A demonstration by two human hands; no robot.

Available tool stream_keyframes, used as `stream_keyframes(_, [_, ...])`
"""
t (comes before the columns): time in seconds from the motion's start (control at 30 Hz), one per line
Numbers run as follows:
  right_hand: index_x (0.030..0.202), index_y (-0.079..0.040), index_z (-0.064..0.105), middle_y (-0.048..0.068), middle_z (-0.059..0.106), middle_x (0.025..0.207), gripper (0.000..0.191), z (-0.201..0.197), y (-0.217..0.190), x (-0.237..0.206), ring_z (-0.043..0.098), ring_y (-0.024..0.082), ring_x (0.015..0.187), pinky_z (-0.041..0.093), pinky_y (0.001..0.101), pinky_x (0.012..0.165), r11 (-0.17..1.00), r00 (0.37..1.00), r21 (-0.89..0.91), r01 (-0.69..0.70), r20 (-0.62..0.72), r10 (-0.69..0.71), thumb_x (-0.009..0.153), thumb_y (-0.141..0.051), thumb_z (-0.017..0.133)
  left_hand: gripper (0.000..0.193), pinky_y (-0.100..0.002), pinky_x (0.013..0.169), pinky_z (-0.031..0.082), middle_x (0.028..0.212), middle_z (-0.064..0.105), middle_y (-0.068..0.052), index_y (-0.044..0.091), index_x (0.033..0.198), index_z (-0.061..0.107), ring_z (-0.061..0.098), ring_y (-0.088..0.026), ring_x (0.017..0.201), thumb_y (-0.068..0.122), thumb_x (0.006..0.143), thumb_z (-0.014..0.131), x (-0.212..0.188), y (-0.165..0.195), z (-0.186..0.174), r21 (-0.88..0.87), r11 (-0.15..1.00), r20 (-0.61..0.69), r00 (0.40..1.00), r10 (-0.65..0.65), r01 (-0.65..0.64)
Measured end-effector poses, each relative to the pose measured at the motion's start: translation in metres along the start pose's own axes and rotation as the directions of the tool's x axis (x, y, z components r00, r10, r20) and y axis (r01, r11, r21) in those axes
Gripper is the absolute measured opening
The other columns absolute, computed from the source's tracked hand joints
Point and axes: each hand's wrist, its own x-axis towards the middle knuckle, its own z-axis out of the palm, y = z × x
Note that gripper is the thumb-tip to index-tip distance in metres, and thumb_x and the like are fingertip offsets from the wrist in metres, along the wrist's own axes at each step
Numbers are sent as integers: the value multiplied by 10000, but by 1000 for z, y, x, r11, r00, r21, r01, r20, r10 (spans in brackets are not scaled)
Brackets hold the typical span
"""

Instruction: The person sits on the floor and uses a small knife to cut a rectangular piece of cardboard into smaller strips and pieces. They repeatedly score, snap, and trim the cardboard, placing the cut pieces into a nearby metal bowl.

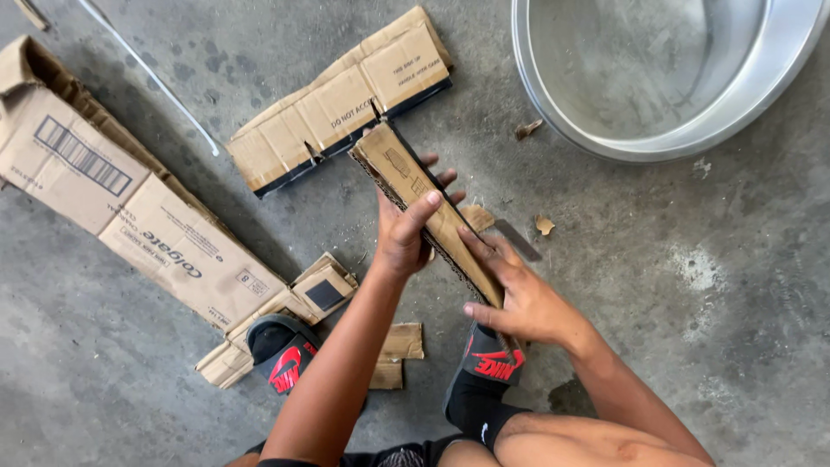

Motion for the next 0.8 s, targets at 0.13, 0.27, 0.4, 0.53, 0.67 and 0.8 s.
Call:
stream_keyframes(0.13, [1622, -310, 251, 254, 380, 1495, 1106, 5, -5, 6, 445, 438, 1374, 385, 484, 1156, 991, 997, -104, 81, -6, -82, 687, -309, 843, 724, -550, 1045, 565, 1303, 483, -108, 18, 1470, 345, 571, -259, 1227, 231, 861, 674, -4, 10, -4, -179, 982, -26, 998, 55, -58])
stream_keyframes(0.27, [1626, -221, 187, 286, 300, 1517, 1135, 21, 6, 5, 380, 480, 1394, 361, 510, 1141, 982, 981, 16, 190, -53, -189, 690, -274, 828, 787, -495, 935, 553, 1167, 482, -80, 207, 1529, 282, 553, -203, 1043, 252, 823, 628, -1, 18, -4, -218, 948, -173, 965, 196, -231])
stream_keyframes(0.4, [1655, -226, 232, 268, 336, 1529, 1069, 42, 23, -6, 420, 440, 1434, 366, 521, 1199, 968, 975, 136, 213, -97, -201, 739, -247, 783, 735, -483, 964, 539, 1227, 485, -80, 76, 1510, 291, 552, -217, 1080, 236, 878, 629, 3, 21, -12, -319, 925, -151, 974, 166, -207])
stream_keyframes(0.53, [1627, -284, 248, 273, 303, 1541, 1113, 33, 41, -6, 406, 466, 1376, 395, 552, 1147, 956, 970, -184, 228, -40, -239, 671, -297, 817, 843, -505, 1075, 530, 1303, 505, -97, 100, 1601, 258, 563, -238, 1203, 302, 902, 684, 4, 22, -28, -132, 971, 8, 979, 203, -200])
stream_keyframes(0.67, [1577, -377, 334, 262, 339, 1420, 1113, -41, 65, -1, 442, 457, 1269, 462, 549, 1079, 811, 892, -509, 289, -164, -420, 578, -376, 826, 1123, -517, 1221, 400, 1535, 429, -92, 282, 1705, 23, 482, -260, 1406, 616, 911, 743, 8, 27, -62, 70, 980, 305, 939, 158, -187])
stream_keyframes(0.8, [1693, -399, 315, 147, 357, 1460, 863, -103, 75, -29, 446, 257, 1324, 532, 415, 1038, 825, 712, -528, 202, -499, -494, 913, -469, 678, 1042, -564, 1333, 113, 1761, 43, -133, 174, 1688, 97, 78, -323, 1642, 687, 944, 616, -3, -20, -77, 918, 156, 359, 932, 56, -364])
